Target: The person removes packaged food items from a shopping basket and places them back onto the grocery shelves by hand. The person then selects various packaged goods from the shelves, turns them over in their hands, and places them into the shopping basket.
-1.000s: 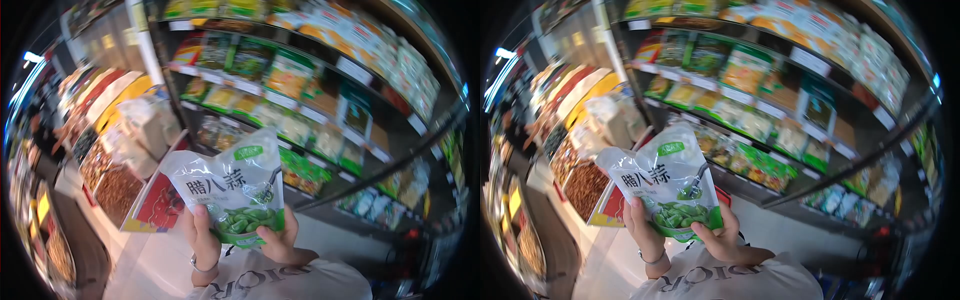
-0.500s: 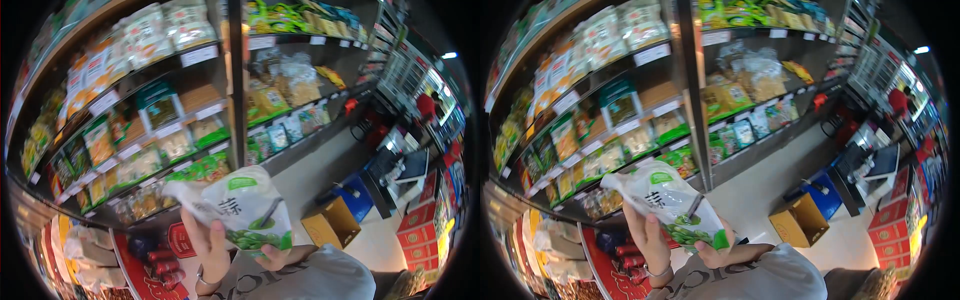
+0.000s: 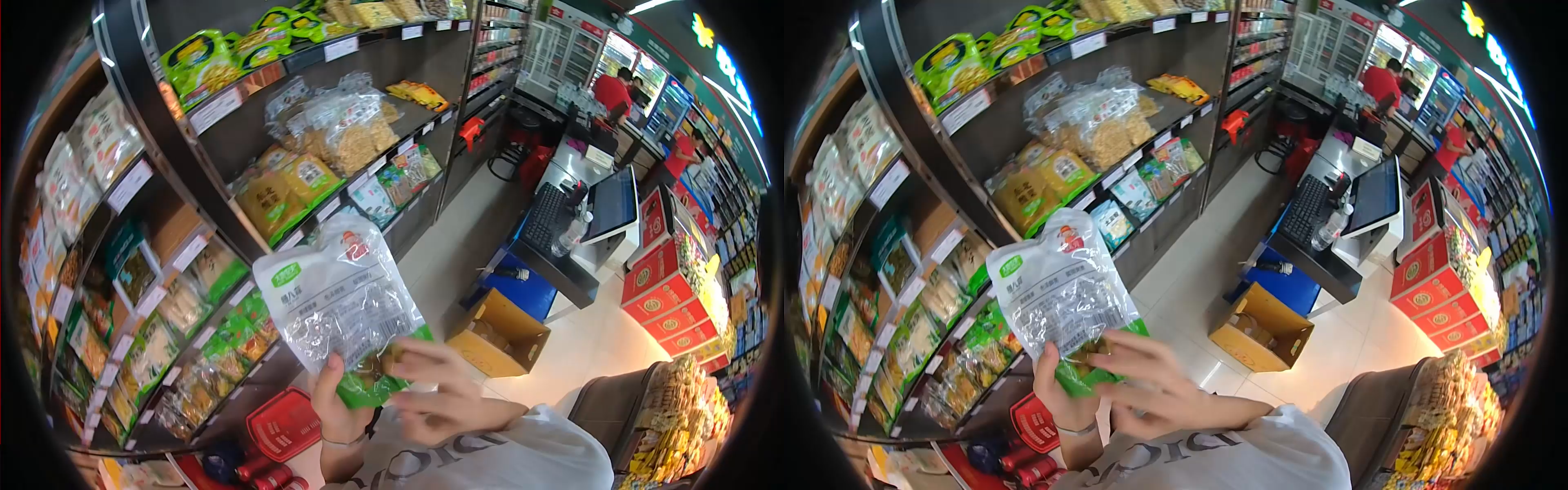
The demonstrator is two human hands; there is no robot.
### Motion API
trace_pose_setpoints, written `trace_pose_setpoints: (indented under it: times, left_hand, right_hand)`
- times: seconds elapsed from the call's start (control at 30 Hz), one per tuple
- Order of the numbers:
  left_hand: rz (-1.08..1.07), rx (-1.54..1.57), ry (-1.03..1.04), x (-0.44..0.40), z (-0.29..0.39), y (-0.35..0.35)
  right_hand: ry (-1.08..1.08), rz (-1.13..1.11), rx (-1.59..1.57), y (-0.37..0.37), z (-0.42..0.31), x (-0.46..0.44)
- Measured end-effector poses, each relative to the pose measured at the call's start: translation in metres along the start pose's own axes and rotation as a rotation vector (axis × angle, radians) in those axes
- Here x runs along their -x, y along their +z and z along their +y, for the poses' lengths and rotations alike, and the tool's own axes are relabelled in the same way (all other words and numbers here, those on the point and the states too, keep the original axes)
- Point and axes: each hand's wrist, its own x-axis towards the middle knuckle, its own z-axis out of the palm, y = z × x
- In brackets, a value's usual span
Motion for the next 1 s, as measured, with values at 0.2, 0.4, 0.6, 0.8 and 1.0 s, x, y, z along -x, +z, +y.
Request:
trace_pose_setpoints:
  times: [0.2,0.4,0.6,0.8,1.0]
  left_hand:
    - [-0.193,0.029,-0.007,-0.039,0.002,0.018]
    - [-0.31,-0.233,0.015,-0.092,0.011,-0.007]
    - [-0.403,-0.294,-0.04,-0.16,0.018,-0.015]
    - [-0.419,-0.394,-0.132,-0.216,0.002,0.011]
    - [-0.697,-0.547,0.061,-0.285,-0.049,0.057]
  right_hand:
    - [0.585,0.49,-0.47,-0.009,0.03,-0.009]
    - [0.822,0.336,-0.635,0.021,0.059,-0.017]
    - [0.826,0.569,-0.557,0.056,0.111,-0.038]
    - [0.838,0.823,-0.498,0.056,0.144,-0.049]
    - [0.494,0.492,0.483,-0.005,0.206,-0.081]
